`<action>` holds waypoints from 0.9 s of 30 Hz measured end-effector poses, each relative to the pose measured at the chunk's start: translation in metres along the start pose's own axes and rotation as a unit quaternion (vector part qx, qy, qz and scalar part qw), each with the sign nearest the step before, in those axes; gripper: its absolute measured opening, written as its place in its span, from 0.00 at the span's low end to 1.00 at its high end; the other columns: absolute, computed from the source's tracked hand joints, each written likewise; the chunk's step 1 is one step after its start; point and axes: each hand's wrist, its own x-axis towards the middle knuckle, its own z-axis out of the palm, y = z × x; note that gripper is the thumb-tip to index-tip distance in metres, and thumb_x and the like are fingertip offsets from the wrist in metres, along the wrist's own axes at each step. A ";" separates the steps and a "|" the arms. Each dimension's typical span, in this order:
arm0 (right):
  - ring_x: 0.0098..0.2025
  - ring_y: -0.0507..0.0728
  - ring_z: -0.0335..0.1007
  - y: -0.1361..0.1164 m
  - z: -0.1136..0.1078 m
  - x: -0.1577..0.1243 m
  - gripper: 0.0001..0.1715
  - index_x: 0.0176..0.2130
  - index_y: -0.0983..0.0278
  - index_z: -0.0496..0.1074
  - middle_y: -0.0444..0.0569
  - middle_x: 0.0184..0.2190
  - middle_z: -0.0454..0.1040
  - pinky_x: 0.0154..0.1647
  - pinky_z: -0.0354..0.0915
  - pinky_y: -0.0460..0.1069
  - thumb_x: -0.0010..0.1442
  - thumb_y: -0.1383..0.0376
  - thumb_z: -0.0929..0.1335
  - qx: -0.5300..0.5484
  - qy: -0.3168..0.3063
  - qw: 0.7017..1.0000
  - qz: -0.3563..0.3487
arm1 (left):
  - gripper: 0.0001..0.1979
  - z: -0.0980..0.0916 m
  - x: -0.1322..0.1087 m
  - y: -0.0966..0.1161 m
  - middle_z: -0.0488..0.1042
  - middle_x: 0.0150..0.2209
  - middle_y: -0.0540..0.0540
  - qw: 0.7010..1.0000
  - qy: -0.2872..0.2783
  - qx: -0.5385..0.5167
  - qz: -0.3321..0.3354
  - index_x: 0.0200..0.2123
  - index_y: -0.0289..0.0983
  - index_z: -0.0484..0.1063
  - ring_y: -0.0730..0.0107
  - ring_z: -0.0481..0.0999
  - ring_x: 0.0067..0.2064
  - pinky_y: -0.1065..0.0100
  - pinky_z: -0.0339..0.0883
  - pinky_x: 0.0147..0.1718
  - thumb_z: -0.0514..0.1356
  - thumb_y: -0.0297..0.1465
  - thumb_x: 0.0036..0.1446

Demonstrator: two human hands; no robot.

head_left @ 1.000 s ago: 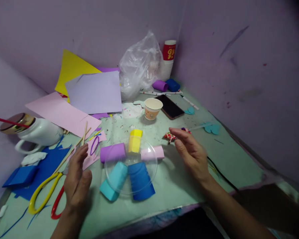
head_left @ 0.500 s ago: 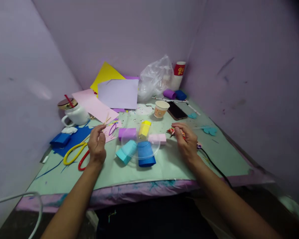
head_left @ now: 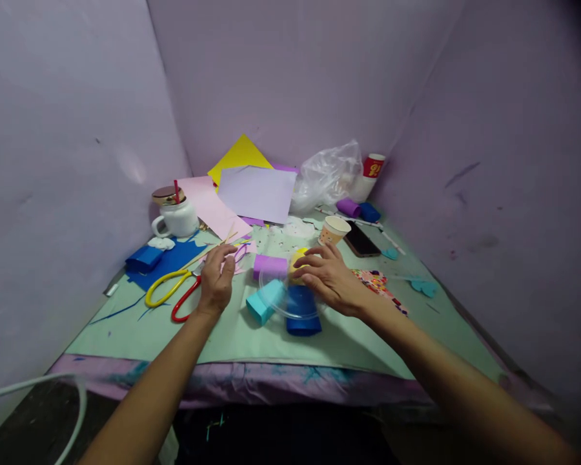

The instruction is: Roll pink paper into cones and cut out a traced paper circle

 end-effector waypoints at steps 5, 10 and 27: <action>0.51 0.62 0.59 -0.001 0.005 0.002 0.23 0.39 0.60 0.75 0.47 0.43 0.75 0.58 0.37 0.66 0.67 0.61 0.54 -0.015 -0.033 0.999 0.009 | 0.16 -0.001 0.000 0.002 0.72 0.43 0.44 1.000 0.001 -0.004 -0.001 0.41 0.35 0.70 0.62 0.71 0.47 0.53 0.64 0.47 0.53 0.40 0.61; 0.51 0.62 0.59 -0.001 0.009 0.000 0.22 0.41 0.60 0.75 0.46 0.43 0.75 0.59 0.36 0.66 0.67 0.62 0.54 -0.020 -0.035 0.999 0.012 | 0.16 -0.001 0.001 0.003 0.72 0.43 0.44 1.000 0.001 -0.002 -0.003 0.41 0.35 0.70 0.62 0.71 0.47 0.53 0.64 0.47 0.52 0.41 0.61; 0.32 0.56 0.72 -0.012 -0.011 -0.096 0.13 0.35 0.61 0.76 0.48 0.31 0.78 0.34 0.68 0.50 0.54 0.56 0.68 0.217 0.384 0.808 0.391 | 0.14 -0.007 0.002 0.005 0.71 0.27 0.52 0.988 0.002 0.040 -0.152 0.31 0.34 0.70 0.73 0.71 0.29 0.66 0.67 0.32 0.55 0.40 0.60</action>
